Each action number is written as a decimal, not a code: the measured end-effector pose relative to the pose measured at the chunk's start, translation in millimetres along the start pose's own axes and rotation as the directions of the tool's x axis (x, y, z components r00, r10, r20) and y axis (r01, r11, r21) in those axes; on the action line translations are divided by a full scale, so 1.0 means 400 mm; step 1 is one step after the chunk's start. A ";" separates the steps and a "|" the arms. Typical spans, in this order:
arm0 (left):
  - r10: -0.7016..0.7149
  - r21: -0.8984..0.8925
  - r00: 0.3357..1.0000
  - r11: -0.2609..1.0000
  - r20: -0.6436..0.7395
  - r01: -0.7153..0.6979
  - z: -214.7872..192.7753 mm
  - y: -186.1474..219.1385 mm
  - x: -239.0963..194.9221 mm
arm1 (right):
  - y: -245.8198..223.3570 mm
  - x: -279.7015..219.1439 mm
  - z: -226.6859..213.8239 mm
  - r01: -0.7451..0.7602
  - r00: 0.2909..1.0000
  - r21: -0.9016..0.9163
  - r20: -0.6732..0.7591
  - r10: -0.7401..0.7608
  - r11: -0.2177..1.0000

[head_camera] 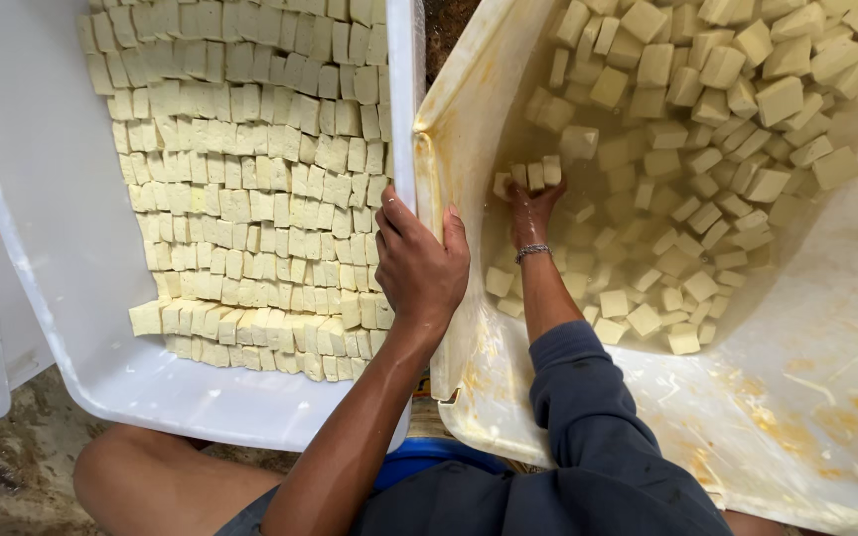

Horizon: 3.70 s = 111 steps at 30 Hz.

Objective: The person repeatedly scoops small tofu cubes from a water-filled tub and places them into a white tray, arranging them in neat rows. The process continues with consistent hand movements, filling the tray with tofu cubes.

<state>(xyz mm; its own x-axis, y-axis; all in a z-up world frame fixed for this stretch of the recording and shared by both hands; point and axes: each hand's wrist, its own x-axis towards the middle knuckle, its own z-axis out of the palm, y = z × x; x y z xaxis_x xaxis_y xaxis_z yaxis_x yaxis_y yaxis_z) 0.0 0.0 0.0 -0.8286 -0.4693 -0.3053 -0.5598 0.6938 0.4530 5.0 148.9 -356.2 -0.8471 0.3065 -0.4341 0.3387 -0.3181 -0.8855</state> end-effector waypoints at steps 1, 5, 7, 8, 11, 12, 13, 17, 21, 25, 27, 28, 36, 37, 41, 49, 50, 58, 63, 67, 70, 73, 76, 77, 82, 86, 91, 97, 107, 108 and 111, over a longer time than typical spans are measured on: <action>0.019 0.006 1.000 1.000 -0.015 -0.019 0.002 -0.003 0.002 | -0.003 0.005 -0.004 -0.129 0.991 0.174 0.042 0.124 0.976; 0.065 0.022 0.995 0.998 -0.072 -0.063 0.004 -0.009 -0.002 | -0.016 0.027 0.005 -0.485 0.874 0.511 0.317 0.368 0.710; 0.055 0.020 0.996 0.998 -0.069 -0.054 0.002 -0.003 0.002 | -0.046 0.051 0.029 -0.535 0.843 0.541 0.384 0.375 0.649; 0.038 0.017 0.998 0.999 -0.054 -0.037 0.000 0.000 0.005 | -0.070 0.064 0.047 -0.537 0.843 0.558 0.387 0.374 0.633; 0.031 0.022 0.999 0.999 -0.042 -0.030 0.002 -0.007 0.000 | -0.176 0.055 0.087 -0.517 0.848 0.506 0.413 0.333 0.691; 0.037 0.021 0.998 0.999 -0.047 -0.036 0.003 -0.011 -0.001 | -0.224 0.040 0.102 -0.502 0.849 0.467 0.428 0.310 0.728; 0.045 0.023 0.998 0.999 -0.049 -0.044 0.004 -0.013 0.000 | -0.283 0.028 0.118 -0.474 0.847 0.444 0.465 0.256 0.761; 0.056 -0.076 0.998 0.996 -0.013 -0.057 0.009 -0.034 -0.001 | -0.523 -0.069 0.179 -0.350 0.805 0.348 0.586 0.089 0.870; 0.289 -0.195 0.921 0.919 -0.260 -0.343 0.029 -0.071 -0.023 | -0.698 -0.220 0.210 -0.242 0.798 0.279 0.602 0.027 0.929; 0.593 -0.283 0.651 0.598 -0.474 -0.750 -0.003 -0.117 -0.067 | -0.772 -0.409 0.257 -0.228 0.850 0.433 0.526 -0.039 0.872; 0.576 -0.368 0.638 0.524 -0.511 -0.768 -0.029 -0.171 -0.143 | -0.752 -0.537 0.255 -0.223 0.836 0.435 0.546 -0.058 0.872; 0.517 -0.481 0.719 0.534 -0.464 -0.695 -0.039 -0.204 -0.164 | -0.729 -0.584 0.262 -0.187 0.854 0.355 0.519 -0.027 0.916; 0.074 -0.906 0.976 -0.363 0.204 0.217 -0.204 -0.514 -0.190 | -0.602 -0.828 0.386 0.229 0.787 0.027 0.583 -0.201 0.973; 0.085 -0.895 0.962 -0.353 0.259 0.272 -0.217 -0.548 -0.193 | -0.593 -0.842 0.391 0.400 0.704 -0.030 0.650 -0.286 0.916; 0.174 -0.862 0.930 -0.351 0.325 0.366 -0.253 -0.620 -0.178 | -0.559 -0.851 0.444 0.904 0.303 -0.154 0.890 -0.341 0.399; 0.294 -0.919 0.883 -0.032 0.366 0.392 -0.311 -0.714 -0.020 | -0.520 -0.786 0.624 0.948 0.266 -0.228 0.951 -0.160 0.222; 0.311 -0.905 0.858 0.018 0.409 0.425 -0.301 -0.734 0.006 | -0.508 -0.775 0.633 0.945 0.294 -0.261 0.943 -0.159 0.199; 0.032 -0.577 0.996 0.816 0.087 0.024 -0.276 -0.970 0.119 | -0.326 -0.688 0.684 0.768 0.412 -0.551 0.816 0.406 0.326; 0.095 -0.453 0.885 0.880 0.456 0.139 -0.226 -0.926 0.085 | -0.207 -0.719 0.654 0.922 0.362 -0.341 0.597 0.716 -0.183; 0.073 -0.230 0.791 0.969 0.608 0.087 -0.208 -0.859 0.105 | -0.209 -0.682 0.659 0.939 0.343 -0.208 0.526 0.778 -0.273; 0.047 -0.205 0.779 0.973 0.625 0.106 -0.175 -0.875 0.085 | -0.201 -0.645 0.621 0.939 0.315 -0.325 0.674 0.668 -0.115; 0.040 -0.146 0.734 0.986 0.678 0.080 -0.162 -0.880 0.078 | -0.196 -0.646 0.585 0.944 0.299 -0.316 0.684 0.666 -0.099; 0.104 -0.158 0.793 0.987 0.600 -0.009 -0.176 -0.856 0.131 | -0.205 -0.636 0.612 0.911 0.384 -0.388 0.666 0.639 -0.143; 0.091 -0.147 0.783 0.989 0.615 0.000 -0.169 -0.861 0.123 | -0.193 -0.661 0.593 0.883 0.427 -0.449 0.654 0.624 -0.134; 0.069 -0.087 0.760 0.996 0.646 -0.016 -0.138 -0.887 0.106 | -0.158 -0.646 0.548 0.898 0.342 -0.439 0.738 0.582 0.029; 0.072 0.029 0.733 0.992 0.676 -0.124 -0.136 -0.889 0.055 | -0.124 -0.663 0.516 0.904 0.351 -0.403 0.514 0.783 -0.141; 0.051 0.072 0.753 0.989 0.656 -0.130 -0.161 -0.842 0.062 | -0.229 -0.718 0.521 0.897 0.376 -0.430 0.865 0.333 0.104; 0.241 0.126 0.931 0.951 0.275 -0.284 -0.167 -0.642 0.044 | -0.583 -0.757 0.249 0.666 0.651 -0.441 0.738 -0.180 0.601; -0.073 0.000 0.986 0.997 0.151 0.074 0.058 0.015 0.030 | -0.550 -0.269 -0.431 0.293 0.943 -0.956 0.289 0.164 0.002; -0.060 0.019 0.992 0.998 0.108 0.058 0.066 0.017 0.017 | -0.487 -0.255 -0.474 0.332 0.914 -0.941 0.301 0.271 -0.072; -0.021 0.073 1.000 0.997 0.000 0.020 0.077 0.018 0.016 | -0.332 -0.194 -0.556 0.329 0.888 -0.934 0.255 0.383 -0.142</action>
<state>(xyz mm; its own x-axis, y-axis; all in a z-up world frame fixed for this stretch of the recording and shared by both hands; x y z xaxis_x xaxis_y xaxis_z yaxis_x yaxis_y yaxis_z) -9.4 18.8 -24.3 -0.8170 -0.4836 -0.3141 -0.5753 0.7219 0.3845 116.8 366.9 -241.5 -0.7265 -0.0782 -0.6827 0.0553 0.9836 -0.1716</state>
